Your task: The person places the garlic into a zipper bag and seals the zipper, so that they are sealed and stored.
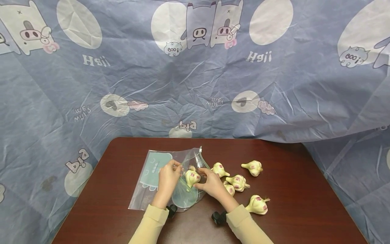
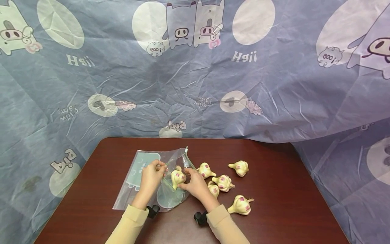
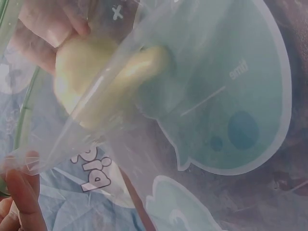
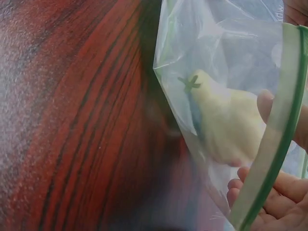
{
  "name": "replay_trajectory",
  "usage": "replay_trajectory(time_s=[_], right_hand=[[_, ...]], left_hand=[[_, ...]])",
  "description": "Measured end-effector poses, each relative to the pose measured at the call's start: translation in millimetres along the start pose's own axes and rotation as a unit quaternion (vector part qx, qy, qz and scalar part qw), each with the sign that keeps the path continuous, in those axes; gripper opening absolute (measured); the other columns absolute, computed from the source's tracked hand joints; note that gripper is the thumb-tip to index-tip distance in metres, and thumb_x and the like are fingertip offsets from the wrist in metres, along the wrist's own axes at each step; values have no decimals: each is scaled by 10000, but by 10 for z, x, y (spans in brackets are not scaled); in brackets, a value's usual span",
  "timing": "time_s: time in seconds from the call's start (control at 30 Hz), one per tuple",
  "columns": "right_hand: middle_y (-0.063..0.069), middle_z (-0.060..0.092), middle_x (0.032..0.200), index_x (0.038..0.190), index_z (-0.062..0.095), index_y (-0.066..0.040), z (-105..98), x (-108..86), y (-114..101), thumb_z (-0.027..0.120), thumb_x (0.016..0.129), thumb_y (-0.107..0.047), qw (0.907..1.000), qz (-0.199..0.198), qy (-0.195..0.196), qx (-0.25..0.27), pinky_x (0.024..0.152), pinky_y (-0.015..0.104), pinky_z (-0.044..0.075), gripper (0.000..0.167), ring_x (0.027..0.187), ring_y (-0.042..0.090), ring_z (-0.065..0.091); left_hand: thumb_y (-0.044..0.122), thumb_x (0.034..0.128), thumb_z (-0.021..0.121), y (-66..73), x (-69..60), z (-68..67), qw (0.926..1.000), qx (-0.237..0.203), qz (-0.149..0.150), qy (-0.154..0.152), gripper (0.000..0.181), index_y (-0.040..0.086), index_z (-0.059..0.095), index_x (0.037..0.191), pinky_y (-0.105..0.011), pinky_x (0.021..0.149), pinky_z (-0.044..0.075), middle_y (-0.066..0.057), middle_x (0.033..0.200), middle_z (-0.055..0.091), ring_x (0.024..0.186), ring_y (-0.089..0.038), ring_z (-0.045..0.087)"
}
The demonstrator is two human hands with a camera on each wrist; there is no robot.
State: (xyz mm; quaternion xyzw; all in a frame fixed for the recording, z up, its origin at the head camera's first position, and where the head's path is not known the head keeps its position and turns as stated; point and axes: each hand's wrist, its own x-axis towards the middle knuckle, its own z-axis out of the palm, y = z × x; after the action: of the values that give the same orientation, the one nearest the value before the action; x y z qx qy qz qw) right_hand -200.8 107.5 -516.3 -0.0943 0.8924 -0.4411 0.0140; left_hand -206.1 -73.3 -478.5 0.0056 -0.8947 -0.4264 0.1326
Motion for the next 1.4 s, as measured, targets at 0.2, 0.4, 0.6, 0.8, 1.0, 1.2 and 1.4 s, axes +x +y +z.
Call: replay_trajectory(time_s=[0.2,0.4,0.6,0.8,1.0,1.2,1.4], right_hand=[[173,644,1278,1330,554,11,-28,-40,-22,846,769,-200,10000,-32,28,19,964,498,492,667,1141,376,635],[172,629,1300,1342,549,7,-176,-108,-177,820,801,-165,9986,-113,149,500,999,460,490,629,1208,366,602],[136,620,1319,1327,580,-39,-415,-198,-272,820,802,-141,9937,-83,312,1070,1030,463,471,586,1245,347,581],[113,598,1367,1323,595,-100,-689,-311,-272,808,821,-187,9889,125,270,1454,1054,502,442,552,1297,359,540],[89,555,1419,1342,574,-114,-963,-444,-146,776,858,-234,9859,379,407,1579,1029,466,473,538,1359,358,476],[118,554,1417,1359,556,-90,-1253,-655,48,734,897,-271,9878,448,841,1232,973,205,490,527,1348,308,496],[12,562,1378,1391,523,-88,-1459,-865,257,706,919,-310,9822,832,1247,1128,903,68,450,553,1147,-140,520]], left_hand=[[87,903,688,3,4,19,10000,25,6,4,39,48,693,909,-223,485,475,-84,739,748,564,-144,680],[70,908,676,1,5,35,10000,-9,77,-9,42,32,690,904,-220,485,490,-106,754,747,571,-157,688],[82,919,664,-1,19,41,10000,-54,60,-27,57,35,688,898,-221,498,495,-101,762,747,575,-150,687],[99,915,674,-7,36,26,10000,-65,8,-52,67,36,685,895,-227,505,494,-85,754,750,579,-143,688],[92,914,672,14,43,3,10000,-55,15,-43,55,43,686,893,-231,503,490,-79,753,752,579,-147,690],[84,907,676,20,59,-14,10000,-92,-36,-11,46,42,690,894,-226,502,491,-78,756,754,572,-140,690],[80,902,681,32,79,-41,9999,-52,-82,43,38,43,690,898,-231,502,491,-75,750,752,576,-142,690]])
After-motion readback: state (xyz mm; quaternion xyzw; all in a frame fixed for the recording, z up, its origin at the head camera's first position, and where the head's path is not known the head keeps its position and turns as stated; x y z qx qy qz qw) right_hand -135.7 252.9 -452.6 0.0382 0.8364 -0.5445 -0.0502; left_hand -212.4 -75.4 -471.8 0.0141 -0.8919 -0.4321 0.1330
